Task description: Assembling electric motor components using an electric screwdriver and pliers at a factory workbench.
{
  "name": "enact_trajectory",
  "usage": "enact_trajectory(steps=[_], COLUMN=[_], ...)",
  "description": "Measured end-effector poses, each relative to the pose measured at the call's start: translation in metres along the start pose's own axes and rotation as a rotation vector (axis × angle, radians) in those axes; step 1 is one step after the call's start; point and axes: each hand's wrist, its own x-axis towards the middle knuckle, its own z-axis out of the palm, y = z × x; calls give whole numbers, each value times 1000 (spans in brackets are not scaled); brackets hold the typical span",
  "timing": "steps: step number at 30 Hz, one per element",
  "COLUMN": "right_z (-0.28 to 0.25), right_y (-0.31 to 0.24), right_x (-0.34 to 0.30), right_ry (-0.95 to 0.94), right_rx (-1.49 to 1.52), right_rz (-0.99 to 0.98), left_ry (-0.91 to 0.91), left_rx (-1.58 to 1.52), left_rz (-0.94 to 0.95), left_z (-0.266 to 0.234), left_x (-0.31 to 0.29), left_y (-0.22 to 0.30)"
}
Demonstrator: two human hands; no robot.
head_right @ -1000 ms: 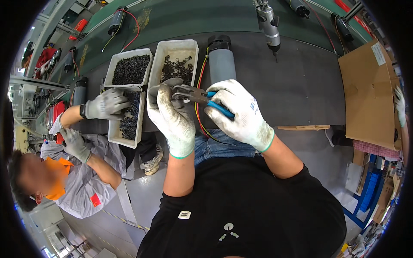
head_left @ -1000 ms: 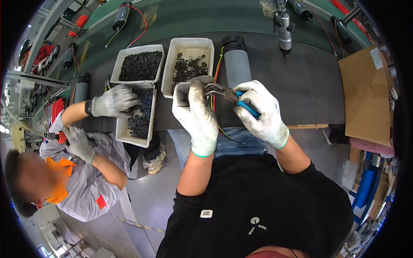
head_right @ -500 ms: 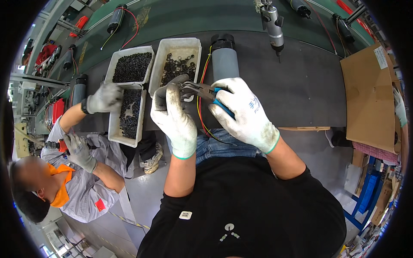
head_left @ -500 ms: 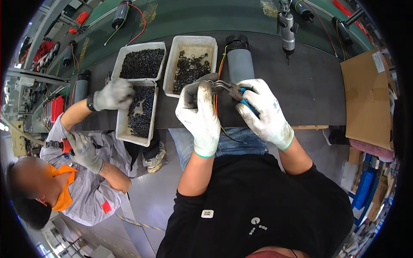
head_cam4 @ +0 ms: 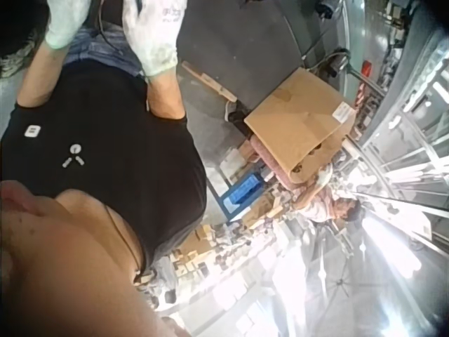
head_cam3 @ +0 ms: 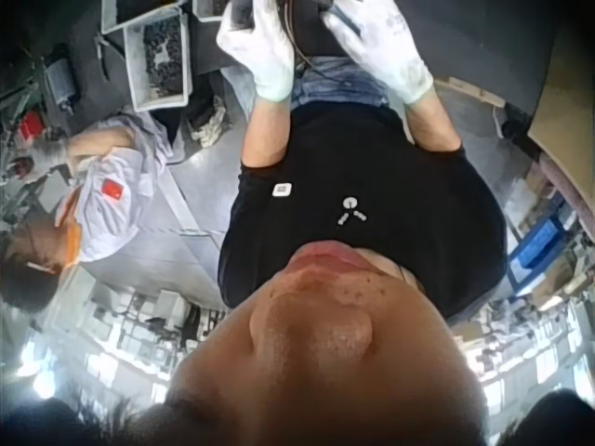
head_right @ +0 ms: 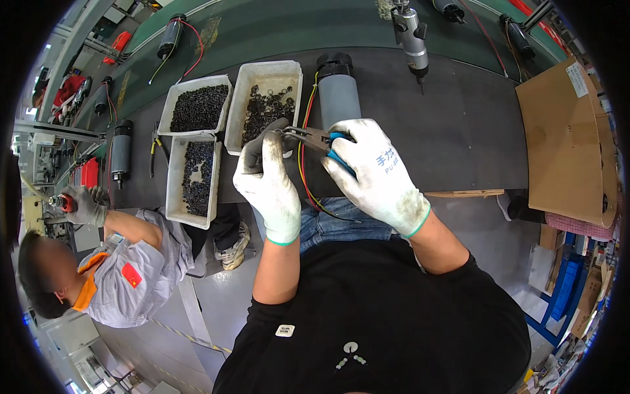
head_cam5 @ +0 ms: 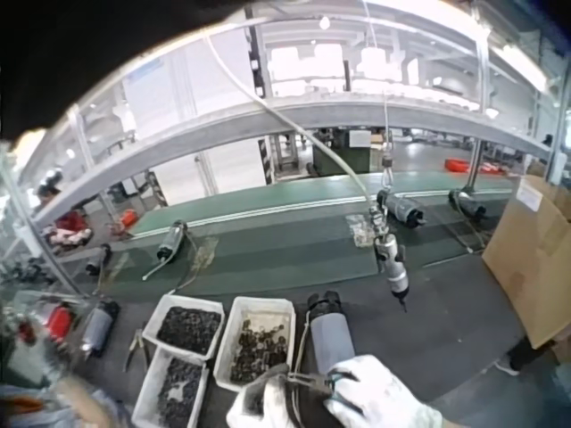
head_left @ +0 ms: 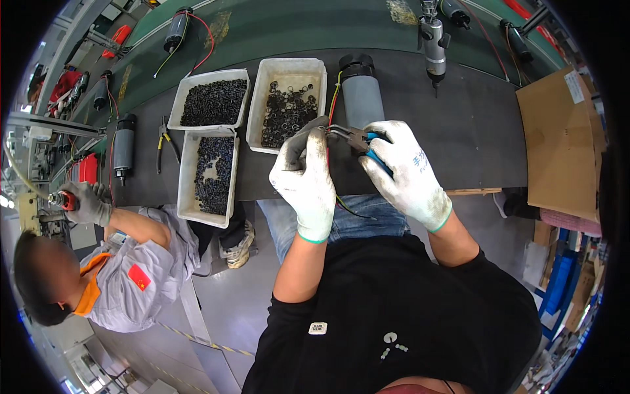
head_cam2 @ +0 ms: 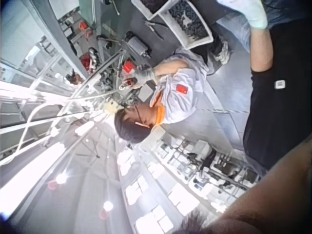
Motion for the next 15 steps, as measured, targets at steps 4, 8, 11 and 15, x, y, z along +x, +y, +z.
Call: enact_trajectory(steps=[4, 8, 11, 15], right_z=[4, 7, 2, -6], right_y=[2, 3, 32, 83], right_x=[-2, -4, -7, 7], right_ry=[5, 45, 74, 178], right_rx=[-127, -172, -106, 182], right_rz=[-3, 38, -19, 357], left_ry=[-25, -46, -170, -325], left_rx=[55, 82, 222, 723], left_rz=[35, -2, -54, 754], left_z=[-1, 1, 8, 38], left_x=[-1, 0, 8, 48], left_y=[-4, -4, 1, -37])
